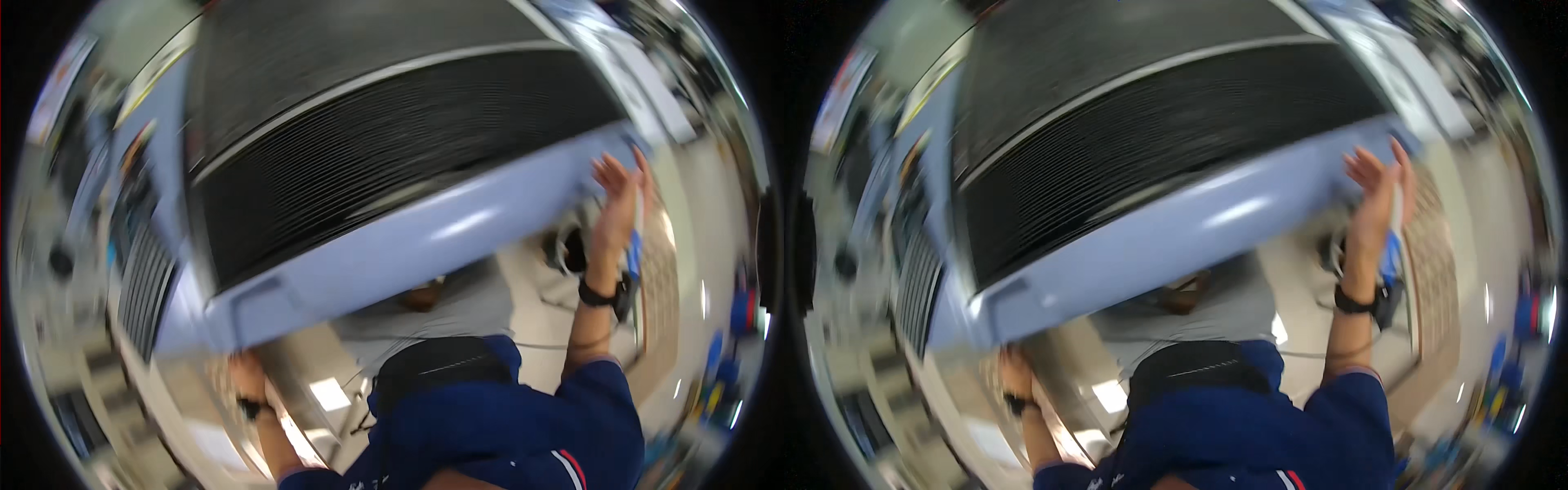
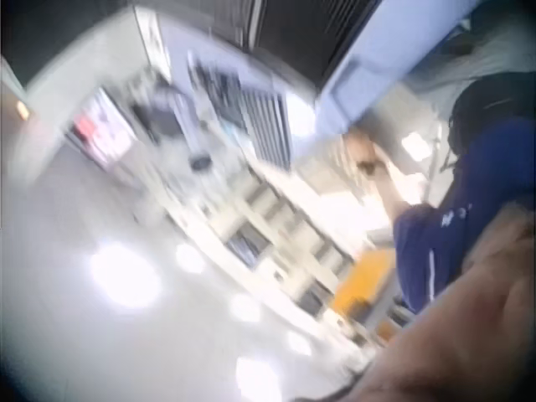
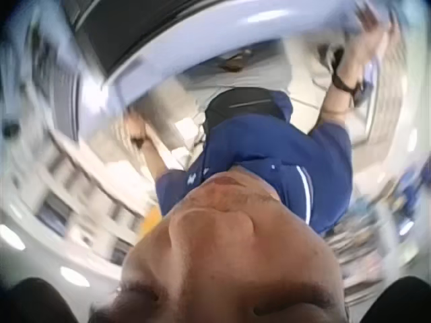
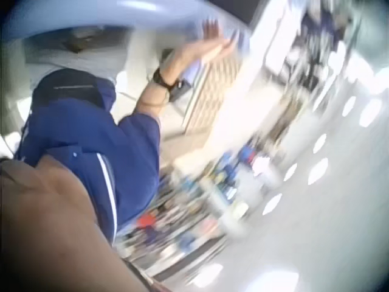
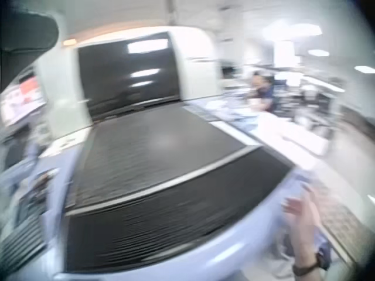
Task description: Checking and sorting copper circuit board sheets on an industrial inspection machine.
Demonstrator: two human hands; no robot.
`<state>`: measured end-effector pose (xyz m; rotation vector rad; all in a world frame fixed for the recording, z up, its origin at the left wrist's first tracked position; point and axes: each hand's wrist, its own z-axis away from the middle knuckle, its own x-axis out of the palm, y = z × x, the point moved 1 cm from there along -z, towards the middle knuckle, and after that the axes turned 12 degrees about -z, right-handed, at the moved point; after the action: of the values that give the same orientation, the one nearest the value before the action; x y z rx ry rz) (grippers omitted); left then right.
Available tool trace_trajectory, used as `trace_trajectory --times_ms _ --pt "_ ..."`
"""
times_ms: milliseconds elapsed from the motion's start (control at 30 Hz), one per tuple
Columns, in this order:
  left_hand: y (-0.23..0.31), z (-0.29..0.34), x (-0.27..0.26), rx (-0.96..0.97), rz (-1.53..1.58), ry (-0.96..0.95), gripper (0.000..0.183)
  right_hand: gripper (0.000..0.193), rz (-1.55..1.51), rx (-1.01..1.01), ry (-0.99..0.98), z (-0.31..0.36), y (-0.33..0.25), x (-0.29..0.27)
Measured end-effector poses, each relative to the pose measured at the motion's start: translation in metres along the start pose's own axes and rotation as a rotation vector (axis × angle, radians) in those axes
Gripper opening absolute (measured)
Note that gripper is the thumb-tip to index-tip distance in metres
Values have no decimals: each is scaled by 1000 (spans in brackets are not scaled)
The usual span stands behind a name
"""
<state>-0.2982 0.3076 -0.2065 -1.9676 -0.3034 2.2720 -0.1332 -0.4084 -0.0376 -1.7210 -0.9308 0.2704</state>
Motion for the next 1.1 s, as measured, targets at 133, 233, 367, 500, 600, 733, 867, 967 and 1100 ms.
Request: trace_trajectory --times_ms 133,233,367,500,600,733,867,967,1100 --pt "11 -18 8 -79 82 -21 42 36 1028 -385 -72 -53 18 -202" --pt "37 -31 -15 -10 113 -53 39 53 1419 189 26 -35 40 -357" --pt "-18 -35 73 -52 164 196 39 72 1784 205 -36 41 60 -414" --pt "56 -62 9 -37 170 104 40 54 1784 443 18 67 46 -398" --pt "45 -58 -7 -71 196 157 40 49 1858 116 25 55 37 -379" --pt "51 -63 -4 -83 225 155 40 45 1741 240 -19 29 37 -400" --pt "60 -68 -5 -79 237 167 41 29 1606 34 484 -9 -44 -391" --pt "69 -71 -9 -72 259 170 41 31 1470 -306 690 -51 -127 -389" --pt "69 -66 -10 -96 257 189 42 22 214 -380 546 -65 -174 -316"
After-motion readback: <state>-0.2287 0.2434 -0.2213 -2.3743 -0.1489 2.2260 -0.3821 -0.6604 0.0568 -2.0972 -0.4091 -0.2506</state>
